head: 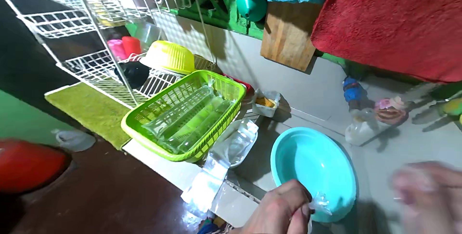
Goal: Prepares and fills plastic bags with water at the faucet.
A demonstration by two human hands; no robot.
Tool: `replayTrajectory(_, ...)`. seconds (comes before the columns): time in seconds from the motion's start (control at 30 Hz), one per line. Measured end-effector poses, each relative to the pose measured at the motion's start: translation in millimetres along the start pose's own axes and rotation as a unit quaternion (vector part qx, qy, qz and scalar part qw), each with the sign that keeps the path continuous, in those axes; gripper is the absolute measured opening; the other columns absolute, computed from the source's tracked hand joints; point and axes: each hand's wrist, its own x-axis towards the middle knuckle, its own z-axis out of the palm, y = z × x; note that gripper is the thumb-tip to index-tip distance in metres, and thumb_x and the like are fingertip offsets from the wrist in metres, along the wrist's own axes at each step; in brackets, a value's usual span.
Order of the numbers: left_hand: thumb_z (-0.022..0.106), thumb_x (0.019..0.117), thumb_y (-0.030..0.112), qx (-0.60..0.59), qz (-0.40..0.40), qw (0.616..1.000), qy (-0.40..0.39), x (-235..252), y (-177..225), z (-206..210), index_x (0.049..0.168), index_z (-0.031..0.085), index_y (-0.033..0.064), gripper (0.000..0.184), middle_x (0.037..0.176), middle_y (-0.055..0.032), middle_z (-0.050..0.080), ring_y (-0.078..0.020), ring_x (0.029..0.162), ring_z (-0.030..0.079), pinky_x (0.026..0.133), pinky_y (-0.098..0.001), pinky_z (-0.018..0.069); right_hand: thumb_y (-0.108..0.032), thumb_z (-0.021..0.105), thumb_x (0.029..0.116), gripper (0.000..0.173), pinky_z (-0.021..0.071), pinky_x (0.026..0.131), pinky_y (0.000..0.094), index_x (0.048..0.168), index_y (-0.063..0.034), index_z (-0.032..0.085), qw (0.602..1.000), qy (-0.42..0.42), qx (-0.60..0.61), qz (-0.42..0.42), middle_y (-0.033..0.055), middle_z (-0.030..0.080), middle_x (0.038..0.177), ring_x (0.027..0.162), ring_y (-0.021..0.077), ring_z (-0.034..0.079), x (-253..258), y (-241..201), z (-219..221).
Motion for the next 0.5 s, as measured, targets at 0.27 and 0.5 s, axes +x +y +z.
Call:
replayTrajectory(0.27,0.043,0.1073,0.016,0.000,0.039,0.999,-0.011,12,-3,-13,0.089,0.060,-0.0028,0.031,0.094,-0.0145,0.062,-0.0160,0.092,0.062,0.082,-0.0252,0.0517,-0.047,0.057,0.1031,0.050,0.0503,0.064,0.0215,0.087,0.0003,0.061,0.975,-0.222,0.026,0.018,0.0099,0.059,0.078,0.072,0.0089,0.058,-39,13,63)
replayTrajectory(0.5,0.043,0.1073,0.014,-0.017,0.068,0.997,-0.026,13,1,-10,0.088,0.061,-0.0028,0.032,0.092,-0.0139,0.061,-0.0156,0.090,0.061,0.080,-0.0245,0.0505,-0.020,0.047,0.1058,0.038,0.0421,0.058,0.0236,0.071,-0.0055,0.049,0.990,-0.119,-0.023,-0.071,0.0062,0.048,0.063,0.060,0.0114,0.050,-40,1,77)
